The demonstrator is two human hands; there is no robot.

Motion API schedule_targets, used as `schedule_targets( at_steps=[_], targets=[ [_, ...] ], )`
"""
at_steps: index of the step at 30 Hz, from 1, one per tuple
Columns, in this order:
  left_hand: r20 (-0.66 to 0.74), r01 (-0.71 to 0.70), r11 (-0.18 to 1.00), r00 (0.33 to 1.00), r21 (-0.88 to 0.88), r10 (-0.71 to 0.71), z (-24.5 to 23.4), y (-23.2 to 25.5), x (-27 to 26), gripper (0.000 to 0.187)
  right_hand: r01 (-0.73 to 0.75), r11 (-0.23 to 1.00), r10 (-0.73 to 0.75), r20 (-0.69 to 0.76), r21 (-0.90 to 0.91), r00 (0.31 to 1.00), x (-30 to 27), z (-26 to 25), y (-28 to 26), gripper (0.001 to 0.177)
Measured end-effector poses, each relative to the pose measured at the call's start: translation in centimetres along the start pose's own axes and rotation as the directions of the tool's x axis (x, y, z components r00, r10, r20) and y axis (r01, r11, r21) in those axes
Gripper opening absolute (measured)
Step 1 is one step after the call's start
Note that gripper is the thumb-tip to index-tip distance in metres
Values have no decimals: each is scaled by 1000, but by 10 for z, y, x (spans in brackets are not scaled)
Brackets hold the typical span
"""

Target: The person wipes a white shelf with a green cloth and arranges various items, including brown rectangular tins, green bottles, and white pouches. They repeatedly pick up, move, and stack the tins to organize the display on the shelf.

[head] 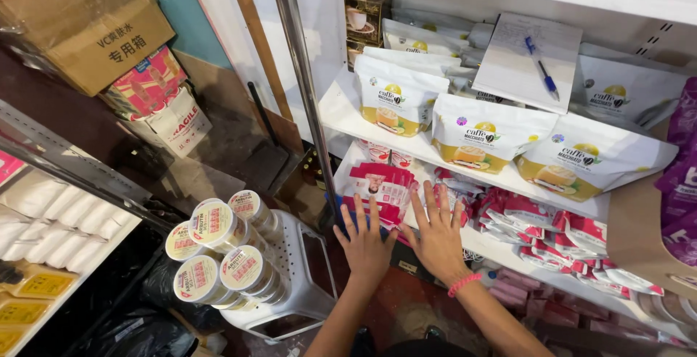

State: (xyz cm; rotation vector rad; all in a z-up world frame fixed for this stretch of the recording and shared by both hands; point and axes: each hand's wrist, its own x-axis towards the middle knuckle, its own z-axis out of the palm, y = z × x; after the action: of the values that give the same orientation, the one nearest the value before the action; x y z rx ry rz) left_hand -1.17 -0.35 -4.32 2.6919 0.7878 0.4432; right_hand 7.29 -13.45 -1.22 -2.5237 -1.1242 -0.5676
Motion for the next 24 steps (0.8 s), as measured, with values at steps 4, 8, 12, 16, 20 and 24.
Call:
schedule_targets(
  at_steps=[4,8,12,16,20,24],
  targets=[
    [-53,-19,1000,998,-2,19,0,-21,-1,96,8,1000,-8,29,-4,1000,-8,10,-12,82],
    [62,23,1000,998,-15,-22,-18,-38,6,96,8,999,-13,90,52,996,-9,14,-35,81],
    [52,10,999,999,-41,-8,-21,-57,9,98,38,992,-55,140,120,989,-10,15,-59,84],
    [30,-45,997,998,-61,47,-18,-72,10,100,20,995,-40,209,97,977,-9,15,-73,87],
    [71,-63,994,995,-91,70,-29,-73,11,102,-5,998,-12,244,69,970,-9,13,-81,92],
    [131,-60,985,988,-162,81,-45,-68,13,107,-47,998,34,319,33,947,-9,9,-85,96]
  ],
)
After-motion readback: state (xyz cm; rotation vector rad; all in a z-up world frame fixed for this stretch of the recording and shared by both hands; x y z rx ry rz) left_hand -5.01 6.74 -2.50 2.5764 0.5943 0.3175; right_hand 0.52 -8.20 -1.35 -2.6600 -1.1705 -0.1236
